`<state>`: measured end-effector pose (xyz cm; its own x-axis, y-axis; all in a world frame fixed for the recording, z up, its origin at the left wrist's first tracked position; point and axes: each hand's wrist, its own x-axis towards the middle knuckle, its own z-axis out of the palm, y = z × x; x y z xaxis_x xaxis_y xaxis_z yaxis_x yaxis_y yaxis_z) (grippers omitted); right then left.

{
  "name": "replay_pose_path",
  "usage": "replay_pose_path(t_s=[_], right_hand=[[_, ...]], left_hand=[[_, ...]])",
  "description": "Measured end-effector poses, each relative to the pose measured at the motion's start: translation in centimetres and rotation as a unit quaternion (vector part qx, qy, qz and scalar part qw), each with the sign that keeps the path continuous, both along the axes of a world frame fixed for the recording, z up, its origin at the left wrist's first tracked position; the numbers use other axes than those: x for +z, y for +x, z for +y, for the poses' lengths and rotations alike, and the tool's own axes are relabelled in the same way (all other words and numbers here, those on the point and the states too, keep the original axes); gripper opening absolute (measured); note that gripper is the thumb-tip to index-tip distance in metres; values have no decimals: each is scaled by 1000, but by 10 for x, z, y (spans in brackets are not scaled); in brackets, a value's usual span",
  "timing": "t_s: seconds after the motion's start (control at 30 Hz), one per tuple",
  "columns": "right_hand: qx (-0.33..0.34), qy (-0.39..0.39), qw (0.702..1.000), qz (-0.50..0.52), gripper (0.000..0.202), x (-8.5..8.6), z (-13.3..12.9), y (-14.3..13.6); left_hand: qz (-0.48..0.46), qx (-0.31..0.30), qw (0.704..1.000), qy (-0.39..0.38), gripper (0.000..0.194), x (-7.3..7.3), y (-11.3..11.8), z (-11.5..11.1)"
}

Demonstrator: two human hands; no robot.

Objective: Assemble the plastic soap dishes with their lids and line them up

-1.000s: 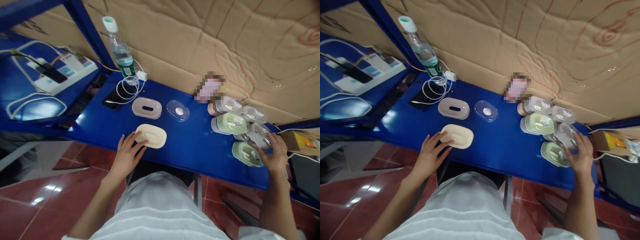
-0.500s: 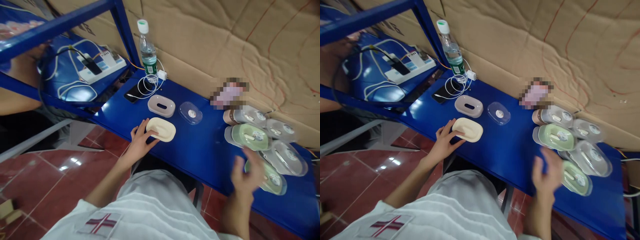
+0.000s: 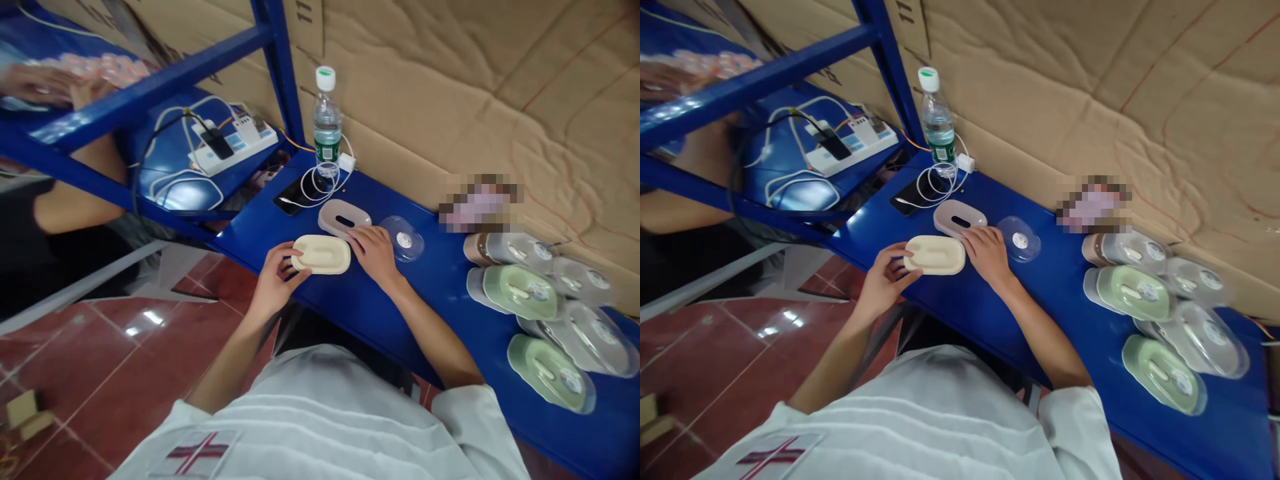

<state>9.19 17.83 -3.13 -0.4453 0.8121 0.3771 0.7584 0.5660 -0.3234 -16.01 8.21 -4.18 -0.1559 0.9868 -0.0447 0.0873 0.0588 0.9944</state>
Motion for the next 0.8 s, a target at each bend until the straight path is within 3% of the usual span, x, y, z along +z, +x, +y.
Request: replay_pose_path(t_s=[0.17,0.3,0.47,0.6,0.63,0.7,0.77,0.8], right_hand=[[11,25,997,72,30,9,-27,0],[78,33,996,8,23,18,-60,5],[124,86,982,-117,34,16,-83,7],[165,89,974,-131,34,10,-68,23],[132,73,982,-116,37,7,-59,32],[-1,32,996,-89,48,1,-41,54],[-141,-15,987,-71,58,-3,-29,76],[-179,-36,982,-55,61,-4,-28,84]], left_hand=[[-168,7,985,-42,72,3,2,15],[-257,-34,963,-76,94,4,11,24],[-362,-51,921,-132,63,7,27,29],[-380,-35,910,-160,51,8,27,30],[-392,-26,906,-161,49,8,26,29],[-415,-8,896,-159,45,8,23,27],[-431,-8,888,-162,45,8,24,25],[-433,-13,885,-169,45,8,26,24]])
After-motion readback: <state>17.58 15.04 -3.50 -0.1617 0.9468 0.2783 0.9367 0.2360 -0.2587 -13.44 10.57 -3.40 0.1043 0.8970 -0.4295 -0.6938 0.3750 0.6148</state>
